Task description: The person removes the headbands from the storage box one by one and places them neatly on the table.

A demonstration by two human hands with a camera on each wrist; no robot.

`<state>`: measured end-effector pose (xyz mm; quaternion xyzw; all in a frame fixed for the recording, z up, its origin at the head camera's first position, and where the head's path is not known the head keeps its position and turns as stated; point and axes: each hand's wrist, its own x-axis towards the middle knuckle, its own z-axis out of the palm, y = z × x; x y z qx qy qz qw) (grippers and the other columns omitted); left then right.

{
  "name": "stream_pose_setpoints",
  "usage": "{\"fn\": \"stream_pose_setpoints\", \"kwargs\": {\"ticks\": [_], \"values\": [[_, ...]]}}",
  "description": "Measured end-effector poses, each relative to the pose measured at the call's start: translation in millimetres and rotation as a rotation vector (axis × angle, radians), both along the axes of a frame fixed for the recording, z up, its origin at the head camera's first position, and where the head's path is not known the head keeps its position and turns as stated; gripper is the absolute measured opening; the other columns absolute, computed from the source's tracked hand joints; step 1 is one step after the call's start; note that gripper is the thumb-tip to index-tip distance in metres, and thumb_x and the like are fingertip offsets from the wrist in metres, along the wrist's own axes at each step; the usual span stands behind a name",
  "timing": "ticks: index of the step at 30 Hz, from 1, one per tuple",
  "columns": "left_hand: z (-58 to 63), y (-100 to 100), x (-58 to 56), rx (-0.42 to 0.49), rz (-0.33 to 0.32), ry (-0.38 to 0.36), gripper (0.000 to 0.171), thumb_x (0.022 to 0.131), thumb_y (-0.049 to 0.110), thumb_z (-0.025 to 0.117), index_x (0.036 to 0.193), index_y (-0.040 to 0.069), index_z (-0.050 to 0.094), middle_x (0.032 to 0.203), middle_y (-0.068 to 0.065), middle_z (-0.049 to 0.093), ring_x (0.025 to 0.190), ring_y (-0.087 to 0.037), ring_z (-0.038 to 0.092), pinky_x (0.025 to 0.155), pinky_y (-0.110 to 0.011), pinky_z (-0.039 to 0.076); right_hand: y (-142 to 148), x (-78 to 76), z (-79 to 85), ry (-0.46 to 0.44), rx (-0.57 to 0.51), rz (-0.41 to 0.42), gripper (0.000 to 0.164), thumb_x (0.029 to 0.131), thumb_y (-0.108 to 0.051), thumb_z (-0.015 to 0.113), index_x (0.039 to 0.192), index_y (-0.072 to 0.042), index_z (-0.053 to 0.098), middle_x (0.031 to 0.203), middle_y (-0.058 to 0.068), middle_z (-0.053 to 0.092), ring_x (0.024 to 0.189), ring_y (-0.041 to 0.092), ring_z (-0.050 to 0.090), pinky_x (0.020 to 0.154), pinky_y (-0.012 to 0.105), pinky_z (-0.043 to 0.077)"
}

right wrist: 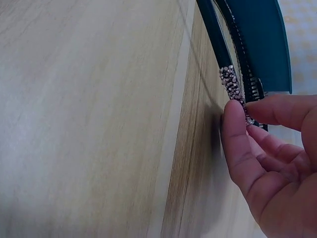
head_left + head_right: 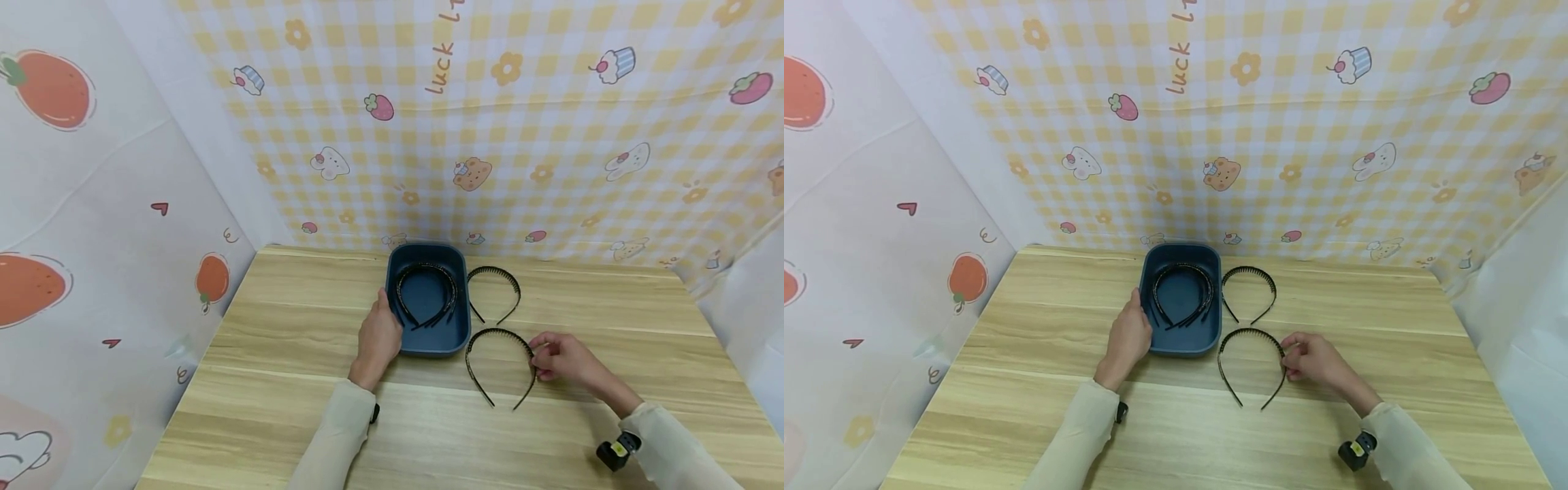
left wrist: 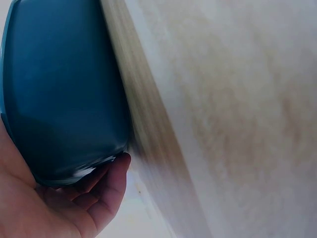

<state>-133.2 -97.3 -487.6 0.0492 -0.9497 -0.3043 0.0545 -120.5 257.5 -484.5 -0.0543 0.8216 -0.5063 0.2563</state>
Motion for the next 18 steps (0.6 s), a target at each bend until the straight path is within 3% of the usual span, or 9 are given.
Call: {"fn": "stream_pose_setpoints", "kwargs": {"ticks": [9, 18], "values": [[0.8, 0.1, 2.4, -0.008, -0.006, 0.063, 0.054, 0.096, 0.001, 0.048, 0.147, -0.012, 0.035, 0.115, -0.024, 0.064, 0.051, -0.017, 0.048, 0.043, -0.03, 0.037, 0.0, -0.9, 0.6, -0.043, -0.04, 0.018, 0.032, 0.092, 0.003, 0.058, 0.119, 0.019, 0.051, 0.086, 0.013, 0.064, 0.076, 0.02, 0.069, 0.069, 0.033, 0.06], [-1.0, -0.2, -0.4, -0.01, 0.0, 0.012, 0.054, 0.099, 0.004, 0.047, 0.15, -0.008, 0.033, 0.119, -0.023, 0.063, 0.054, -0.019, 0.051, 0.045, -0.031, 0.039, 0.3, -0.3, 3.9, -0.063, -0.032, 0.036, 0.028, 0.093, 0.002, 0.056, 0.115, 0.019, 0.052, 0.085, 0.011, 0.061, 0.078, 0.02, 0.067, 0.071, 0.033, 0.059]]}}
